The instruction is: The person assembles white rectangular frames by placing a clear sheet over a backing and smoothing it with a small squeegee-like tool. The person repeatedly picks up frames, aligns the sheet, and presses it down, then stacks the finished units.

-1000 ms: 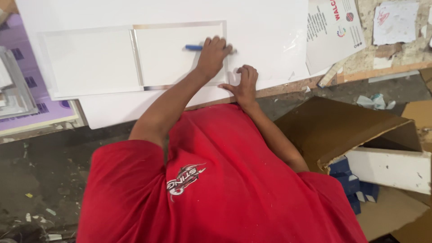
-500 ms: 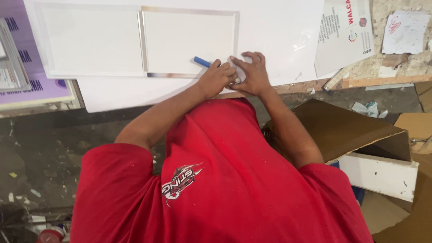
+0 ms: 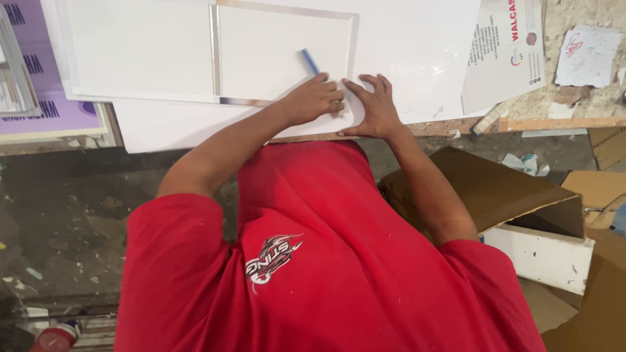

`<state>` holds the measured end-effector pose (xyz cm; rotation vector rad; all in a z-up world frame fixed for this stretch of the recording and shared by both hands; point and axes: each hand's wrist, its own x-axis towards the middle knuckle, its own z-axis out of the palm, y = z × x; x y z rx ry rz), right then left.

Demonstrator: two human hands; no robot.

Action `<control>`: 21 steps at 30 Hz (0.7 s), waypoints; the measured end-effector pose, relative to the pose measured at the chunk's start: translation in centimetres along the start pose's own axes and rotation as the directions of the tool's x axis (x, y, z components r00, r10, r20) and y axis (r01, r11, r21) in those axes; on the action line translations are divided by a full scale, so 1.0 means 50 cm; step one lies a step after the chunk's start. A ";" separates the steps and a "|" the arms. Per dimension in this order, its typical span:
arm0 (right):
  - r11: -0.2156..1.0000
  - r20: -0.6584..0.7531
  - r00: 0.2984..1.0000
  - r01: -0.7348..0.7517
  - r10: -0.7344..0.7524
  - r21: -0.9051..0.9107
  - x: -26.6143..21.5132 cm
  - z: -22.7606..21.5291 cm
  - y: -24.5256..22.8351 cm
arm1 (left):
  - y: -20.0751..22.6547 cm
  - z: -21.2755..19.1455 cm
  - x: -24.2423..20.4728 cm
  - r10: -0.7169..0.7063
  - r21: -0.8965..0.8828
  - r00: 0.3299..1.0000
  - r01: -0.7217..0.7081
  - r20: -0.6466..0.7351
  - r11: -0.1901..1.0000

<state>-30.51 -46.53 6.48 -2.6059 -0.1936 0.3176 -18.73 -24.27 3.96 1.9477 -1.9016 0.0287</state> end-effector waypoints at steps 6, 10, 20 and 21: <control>0.999 -0.004 0.999 -0.037 0.037 0.030 0.002 0.005 0.000 | -0.008 0.001 -0.070 -0.038 -0.035 0.999 0.038 0.003 0.999; 0.998 -0.012 0.998 -0.061 0.061 0.006 0.001 0.005 -0.006 | -0.026 -0.059 -0.194 -0.075 -0.066 0.997 0.077 0.026 0.995; 0.999 -0.039 0.999 -0.021 0.022 0.025 -0.005 0.002 -0.020 | -0.053 -0.187 -0.411 -0.248 0.167 0.956 0.222 0.156 0.961; 1.000 -0.039 0.999 -0.017 0.018 0.022 -0.001 0.002 -0.021 | -0.058 -0.203 -0.432 -0.272 0.200 0.944 0.234 0.189 0.951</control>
